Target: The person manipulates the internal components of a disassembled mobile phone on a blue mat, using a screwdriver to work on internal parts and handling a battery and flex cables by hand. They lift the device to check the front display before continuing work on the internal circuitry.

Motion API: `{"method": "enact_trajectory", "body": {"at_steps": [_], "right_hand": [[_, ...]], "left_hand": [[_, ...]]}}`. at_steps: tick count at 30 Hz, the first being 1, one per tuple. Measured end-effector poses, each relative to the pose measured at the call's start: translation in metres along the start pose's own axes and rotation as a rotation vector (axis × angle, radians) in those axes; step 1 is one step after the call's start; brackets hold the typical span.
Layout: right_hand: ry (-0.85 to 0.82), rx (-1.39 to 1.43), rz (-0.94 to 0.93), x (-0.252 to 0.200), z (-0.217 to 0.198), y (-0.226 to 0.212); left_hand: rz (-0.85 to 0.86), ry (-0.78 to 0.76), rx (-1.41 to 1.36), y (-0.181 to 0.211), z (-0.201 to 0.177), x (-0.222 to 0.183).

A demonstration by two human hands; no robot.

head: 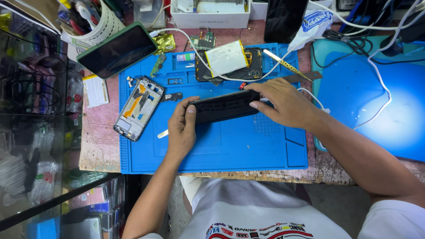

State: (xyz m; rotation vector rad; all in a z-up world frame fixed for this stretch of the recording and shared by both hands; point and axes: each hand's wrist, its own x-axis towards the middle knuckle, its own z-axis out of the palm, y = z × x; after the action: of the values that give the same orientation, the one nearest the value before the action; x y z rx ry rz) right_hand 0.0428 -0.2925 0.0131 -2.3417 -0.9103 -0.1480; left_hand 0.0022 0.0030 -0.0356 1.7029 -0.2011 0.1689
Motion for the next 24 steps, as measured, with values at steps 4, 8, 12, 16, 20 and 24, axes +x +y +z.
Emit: {"method": "enact_trajectory", "body": {"at_steps": [4,8,12,16,20,24], "right_hand": [[-0.001,0.008,0.010,-0.0006,0.0001,-0.0004],[-0.007,-0.009,0.013,-0.0004,0.0027,0.0010],[-0.029,0.021,0.077,-0.0019,0.0039,0.0050],[0.022,0.013,-0.021,-0.0030,0.0040,0.0067],[-0.009,0.006,0.016,-0.0038,0.0038,0.0062],[-0.023,-0.014,0.035,-0.0036,0.0047,0.0064]], "left_hand": [[-0.023,0.008,0.030,-0.0012,0.0000,-0.0001],[-0.001,0.015,0.078,-0.0006,-0.0010,0.0000],[-0.027,0.018,0.067,-0.0009,-0.0004,0.0012],[-0.093,0.023,0.066,-0.0024,0.0010,0.0010],[-0.032,0.022,0.096,-0.0011,0.0004,0.0017],[-0.014,0.031,0.109,-0.0010,0.0008,0.0019]]}}
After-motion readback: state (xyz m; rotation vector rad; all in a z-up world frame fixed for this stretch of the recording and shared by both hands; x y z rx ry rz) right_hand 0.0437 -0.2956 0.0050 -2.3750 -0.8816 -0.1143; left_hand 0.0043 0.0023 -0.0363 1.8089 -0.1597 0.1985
